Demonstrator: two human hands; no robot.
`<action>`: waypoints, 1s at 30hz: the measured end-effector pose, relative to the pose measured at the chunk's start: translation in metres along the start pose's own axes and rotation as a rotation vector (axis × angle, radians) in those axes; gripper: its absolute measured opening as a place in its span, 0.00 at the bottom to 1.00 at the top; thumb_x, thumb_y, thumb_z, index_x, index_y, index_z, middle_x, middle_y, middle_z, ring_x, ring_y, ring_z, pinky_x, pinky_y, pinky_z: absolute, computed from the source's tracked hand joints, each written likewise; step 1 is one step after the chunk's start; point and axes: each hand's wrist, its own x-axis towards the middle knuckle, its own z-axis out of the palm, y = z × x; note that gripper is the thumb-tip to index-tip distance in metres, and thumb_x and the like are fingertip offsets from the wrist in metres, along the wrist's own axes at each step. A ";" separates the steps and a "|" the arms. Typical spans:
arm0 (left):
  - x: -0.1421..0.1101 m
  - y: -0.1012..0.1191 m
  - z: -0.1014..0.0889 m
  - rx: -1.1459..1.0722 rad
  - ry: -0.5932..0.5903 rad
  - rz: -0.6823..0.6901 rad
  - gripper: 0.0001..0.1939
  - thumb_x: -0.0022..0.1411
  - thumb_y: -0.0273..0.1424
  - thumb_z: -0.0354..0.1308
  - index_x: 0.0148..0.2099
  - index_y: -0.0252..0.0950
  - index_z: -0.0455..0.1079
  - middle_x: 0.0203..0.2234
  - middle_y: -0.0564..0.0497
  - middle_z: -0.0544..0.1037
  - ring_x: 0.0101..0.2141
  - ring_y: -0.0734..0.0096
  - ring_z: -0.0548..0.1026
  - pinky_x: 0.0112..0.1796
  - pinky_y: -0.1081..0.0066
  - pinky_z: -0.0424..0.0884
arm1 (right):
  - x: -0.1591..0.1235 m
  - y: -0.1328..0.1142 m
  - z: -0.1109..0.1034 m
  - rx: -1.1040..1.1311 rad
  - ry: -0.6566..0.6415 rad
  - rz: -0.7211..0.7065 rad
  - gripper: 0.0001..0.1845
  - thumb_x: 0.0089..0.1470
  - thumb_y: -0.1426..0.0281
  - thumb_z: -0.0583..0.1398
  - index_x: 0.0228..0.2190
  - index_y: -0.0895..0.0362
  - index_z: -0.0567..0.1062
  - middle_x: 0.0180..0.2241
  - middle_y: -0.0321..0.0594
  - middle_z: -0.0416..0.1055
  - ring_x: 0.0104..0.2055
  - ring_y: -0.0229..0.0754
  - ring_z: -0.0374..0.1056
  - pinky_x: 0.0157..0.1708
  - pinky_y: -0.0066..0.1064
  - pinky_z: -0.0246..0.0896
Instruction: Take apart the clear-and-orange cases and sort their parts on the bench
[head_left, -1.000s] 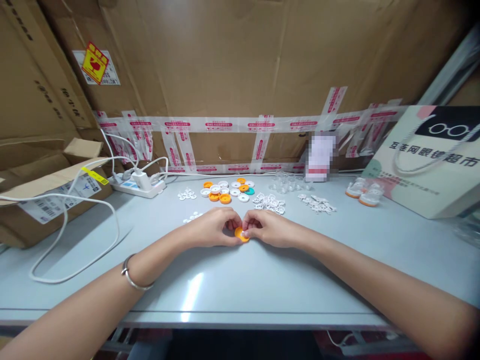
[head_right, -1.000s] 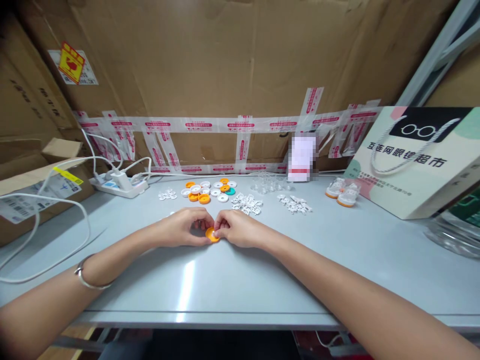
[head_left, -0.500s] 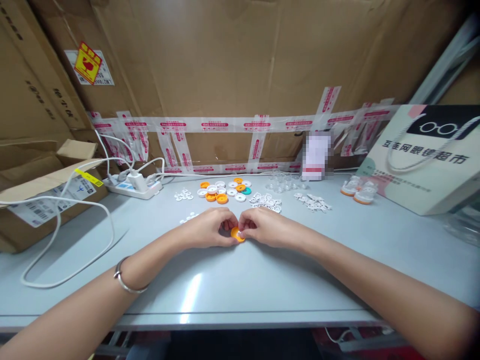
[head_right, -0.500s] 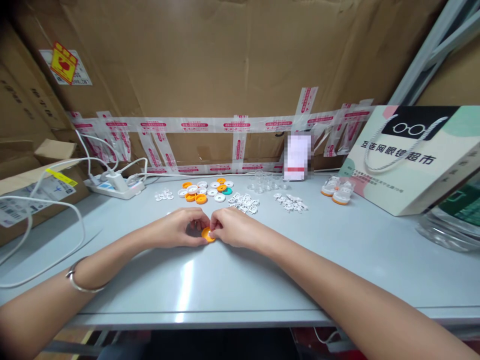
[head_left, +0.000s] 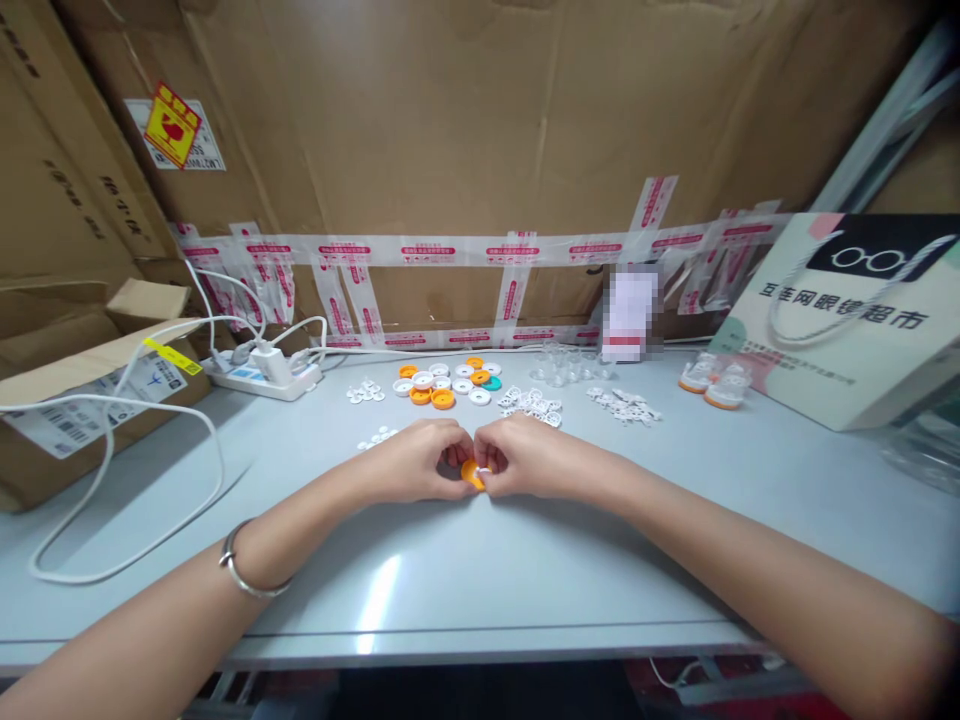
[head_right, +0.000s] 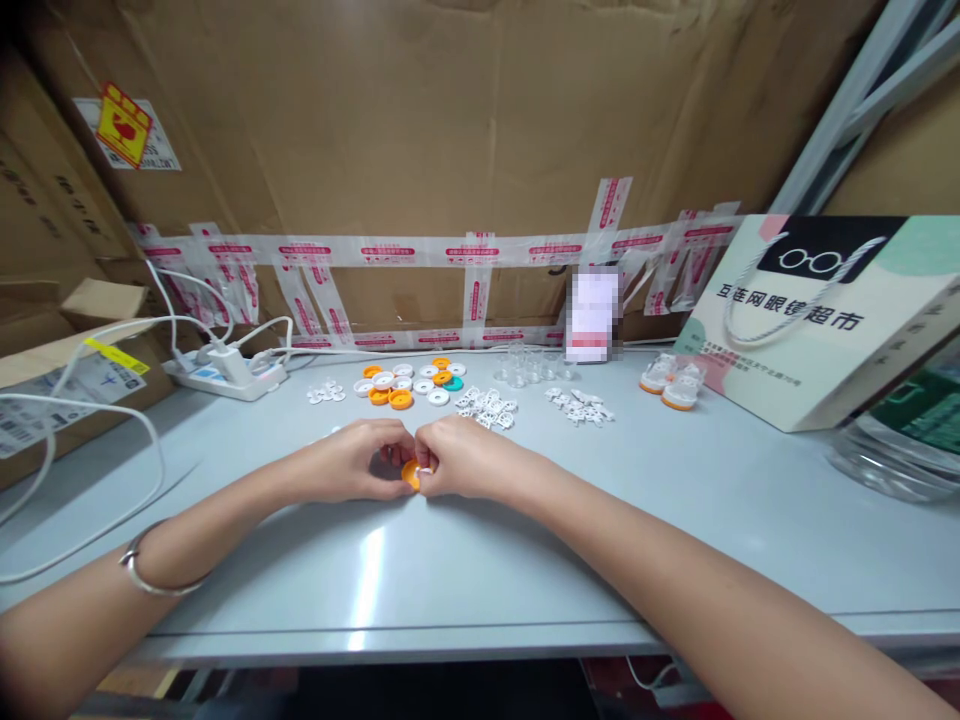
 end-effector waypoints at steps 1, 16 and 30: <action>0.000 0.000 0.000 0.001 -0.001 -0.001 0.10 0.50 0.33 0.56 0.35 0.34 0.68 0.27 0.52 0.72 0.28 0.74 0.67 0.29 0.75 0.62 | 0.000 -0.001 0.002 -0.046 0.017 -0.022 0.03 0.39 0.70 0.57 0.20 0.57 0.68 0.19 0.32 0.65 0.20 0.31 0.56 0.19 0.23 0.45; -0.002 -0.001 -0.003 -0.032 0.029 -0.029 0.11 0.52 0.36 0.56 0.35 0.34 0.69 0.28 0.51 0.73 0.29 0.73 0.69 0.30 0.75 0.64 | 0.001 0.005 -0.001 0.023 0.065 -0.091 0.06 0.45 0.73 0.56 0.23 0.59 0.73 0.19 0.34 0.68 0.22 0.32 0.59 0.25 0.24 0.50; 0.000 0.000 -0.007 -0.131 0.416 -0.022 0.11 0.57 0.37 0.54 0.39 0.36 0.70 0.32 0.52 0.75 0.32 0.74 0.71 0.32 0.74 0.65 | -0.002 0.011 -0.004 0.731 0.398 0.082 0.09 0.47 0.66 0.58 0.30 0.59 0.73 0.27 0.37 0.71 0.30 0.35 0.67 0.34 0.29 0.63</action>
